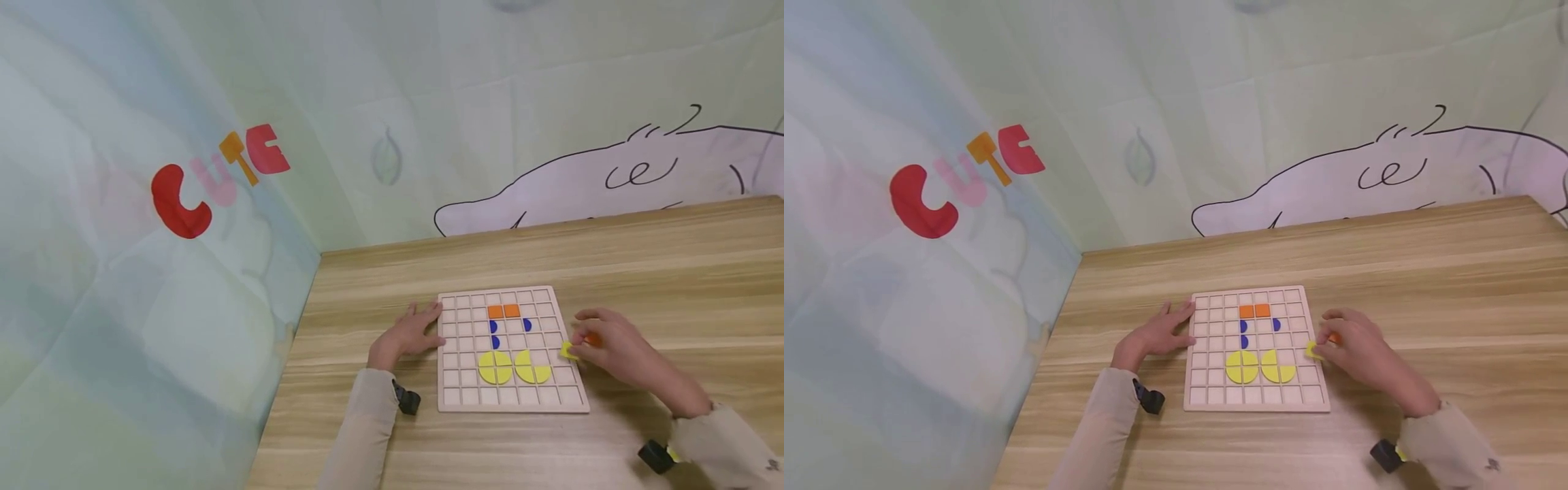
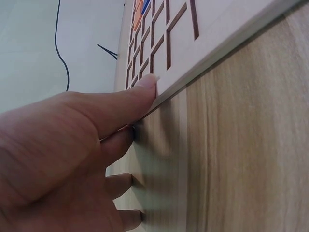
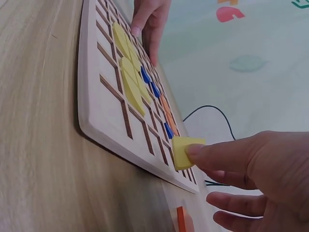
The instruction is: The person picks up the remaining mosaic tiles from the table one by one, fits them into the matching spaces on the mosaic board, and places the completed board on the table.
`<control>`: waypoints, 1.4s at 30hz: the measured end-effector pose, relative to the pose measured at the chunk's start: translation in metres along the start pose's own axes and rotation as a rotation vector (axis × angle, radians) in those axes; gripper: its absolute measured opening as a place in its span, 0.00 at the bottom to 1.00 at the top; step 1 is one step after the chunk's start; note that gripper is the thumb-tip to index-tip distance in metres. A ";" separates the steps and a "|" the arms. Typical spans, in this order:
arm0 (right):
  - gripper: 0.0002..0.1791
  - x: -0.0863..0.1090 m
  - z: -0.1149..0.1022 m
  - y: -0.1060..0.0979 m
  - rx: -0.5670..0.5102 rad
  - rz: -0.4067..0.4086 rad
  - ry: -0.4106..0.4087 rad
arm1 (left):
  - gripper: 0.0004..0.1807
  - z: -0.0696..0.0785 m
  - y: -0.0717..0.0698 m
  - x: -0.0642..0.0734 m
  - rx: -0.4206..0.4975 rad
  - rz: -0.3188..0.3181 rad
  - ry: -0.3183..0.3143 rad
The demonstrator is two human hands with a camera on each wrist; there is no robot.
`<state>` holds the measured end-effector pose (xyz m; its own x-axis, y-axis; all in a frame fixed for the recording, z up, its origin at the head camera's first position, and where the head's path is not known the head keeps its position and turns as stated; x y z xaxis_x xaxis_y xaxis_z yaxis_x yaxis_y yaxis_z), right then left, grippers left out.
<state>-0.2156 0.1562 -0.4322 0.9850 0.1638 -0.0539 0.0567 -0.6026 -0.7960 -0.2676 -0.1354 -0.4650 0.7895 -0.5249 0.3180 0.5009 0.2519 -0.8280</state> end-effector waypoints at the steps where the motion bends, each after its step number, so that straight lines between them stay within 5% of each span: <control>1: 0.10 -0.001 -0.001 0.002 -0.004 -0.008 0.002 | 0.40 0.000 0.000 0.000 -0.002 0.000 0.000; 42: 0.10 -0.012 -0.030 0.037 0.121 -0.028 0.005 | 0.39 0.002 0.000 0.000 -0.012 0.005 0.021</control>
<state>-0.2209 0.1085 -0.4424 0.9842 0.1750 -0.0280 0.0642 -0.4992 -0.8641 -0.2670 -0.1338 -0.4636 0.7844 -0.5405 0.3043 0.4927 0.2449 -0.8350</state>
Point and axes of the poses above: each hand's wrist, its own x-axis away from the middle knuckle, its own y-axis out of the palm, z = x × y, the point moved 9 cm from there along -x, towards the middle knuckle, and after that the axes turned 10 degrees about y, right-handed, at the moved point
